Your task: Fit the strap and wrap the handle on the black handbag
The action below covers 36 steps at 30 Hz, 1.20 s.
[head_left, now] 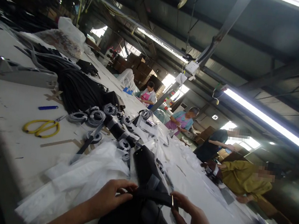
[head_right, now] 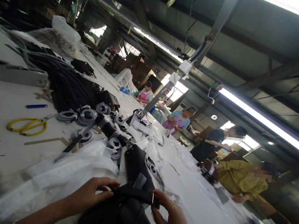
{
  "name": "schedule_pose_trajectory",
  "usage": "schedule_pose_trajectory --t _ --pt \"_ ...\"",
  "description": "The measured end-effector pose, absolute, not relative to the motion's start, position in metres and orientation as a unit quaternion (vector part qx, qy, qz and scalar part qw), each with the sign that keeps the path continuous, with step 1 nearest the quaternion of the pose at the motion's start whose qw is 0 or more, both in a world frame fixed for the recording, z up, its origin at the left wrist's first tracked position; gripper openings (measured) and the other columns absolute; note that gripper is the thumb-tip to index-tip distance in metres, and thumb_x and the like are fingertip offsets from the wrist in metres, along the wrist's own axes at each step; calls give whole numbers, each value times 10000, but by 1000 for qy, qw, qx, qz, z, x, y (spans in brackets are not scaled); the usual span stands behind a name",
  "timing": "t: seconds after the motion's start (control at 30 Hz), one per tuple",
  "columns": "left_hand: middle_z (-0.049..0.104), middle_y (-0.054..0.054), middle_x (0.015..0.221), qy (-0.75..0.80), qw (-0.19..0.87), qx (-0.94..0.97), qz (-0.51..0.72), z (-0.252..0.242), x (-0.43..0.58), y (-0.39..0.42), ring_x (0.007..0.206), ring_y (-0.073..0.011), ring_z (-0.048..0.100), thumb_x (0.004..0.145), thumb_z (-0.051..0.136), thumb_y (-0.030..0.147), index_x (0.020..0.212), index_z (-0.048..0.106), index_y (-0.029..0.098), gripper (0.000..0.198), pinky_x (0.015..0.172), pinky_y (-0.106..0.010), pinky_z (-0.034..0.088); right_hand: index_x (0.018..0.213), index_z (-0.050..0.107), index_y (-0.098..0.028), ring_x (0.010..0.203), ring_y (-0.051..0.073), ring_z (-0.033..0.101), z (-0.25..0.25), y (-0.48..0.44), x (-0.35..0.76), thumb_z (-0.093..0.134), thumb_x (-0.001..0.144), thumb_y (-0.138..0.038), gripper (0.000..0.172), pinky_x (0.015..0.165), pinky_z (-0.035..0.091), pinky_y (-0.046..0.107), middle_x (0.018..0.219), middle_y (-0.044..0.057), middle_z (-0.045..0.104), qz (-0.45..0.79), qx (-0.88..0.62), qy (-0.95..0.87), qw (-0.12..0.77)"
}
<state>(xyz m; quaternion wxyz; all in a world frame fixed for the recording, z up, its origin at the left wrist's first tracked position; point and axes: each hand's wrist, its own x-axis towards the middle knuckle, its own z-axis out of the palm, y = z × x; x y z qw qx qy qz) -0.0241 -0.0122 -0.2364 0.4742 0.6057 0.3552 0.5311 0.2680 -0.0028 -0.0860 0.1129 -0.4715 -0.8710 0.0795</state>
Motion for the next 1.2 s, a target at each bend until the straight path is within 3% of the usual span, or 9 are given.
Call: schedule_pose_trajectory --t 0.17,0.3,0.47,0.6,0.73,0.9,1.03,1.2 --pt "732 -20 1177 350 455 629 523 -233 -20 -4 1074 -228 665 830 657 269 1159 718 267 335 932 -310 521 1271 594 -252 1212 275 601 -84 -10 267 583 864 -344 417 1059 471 422 1301 81 648 85 -507 -857 36" --pt "743 -13 1139 339 460 644 508 -229 -23 -1 1056 -229 665 821 638 240 1120 734 258 315 923 -308 514 1354 554 -245 1292 309 529 -80 -14 249 612 868 -479 542 1121 395 484 1382 99 590 156 -511 -845 19" --pt "749 -2 1119 322 479 637 511 -226 -22 1 1066 -222 664 802 638 206 1095 739 247 313 923 -294 510 1197 637 -248 1107 255 637 -86 -4 208 613 894 -375 330 979 489 383 1169 57 700 182 -459 -866 79" --pt "763 5 1052 313 475 638 519 -222 -20 -1 1025 -210 677 814 635 196 1075 747 244 288 908 -284 513 1258 605 -299 1036 236 657 -95 3 192 712 813 -252 459 900 501 339 1121 23 702 161 -433 -884 70" --pt "769 1 1049 319 470 638 520 -223 -20 -2 1018 -214 686 848 640 246 1072 755 254 252 913 -283 513 1283 612 -364 1005 195 663 -99 4 193 618 904 -228 403 877 503 293 1148 15 668 138 -385 -911 43" --pt "760 -29 1083 325 442 647 529 -229 -18 2 1041 -233 678 882 632 341 1048 765 248 232 919 -291 509 1320 578 -289 1021 205 663 -107 3 194 518 947 -194 390 882 536 296 1192 60 640 70 -363 -929 16" --pt "769 -19 1038 337 426 653 528 -229 -14 1 1002 -226 687 907 597 337 1059 765 261 239 909 -289 501 1183 622 -189 980 228 666 -111 5 186 454 951 -149 289 845 569 322 1180 105 635 -27 -330 -943 -21" --pt "778 -1 966 356 442 626 536 -224 -12 -1 943 -222 698 900 590 333 1025 768 255 231 856 -277 503 1197 623 -220 972 238 680 -112 10 184 557 931 -181 277 802 577 307 1177 80 648 -45 -337 -940 -35"
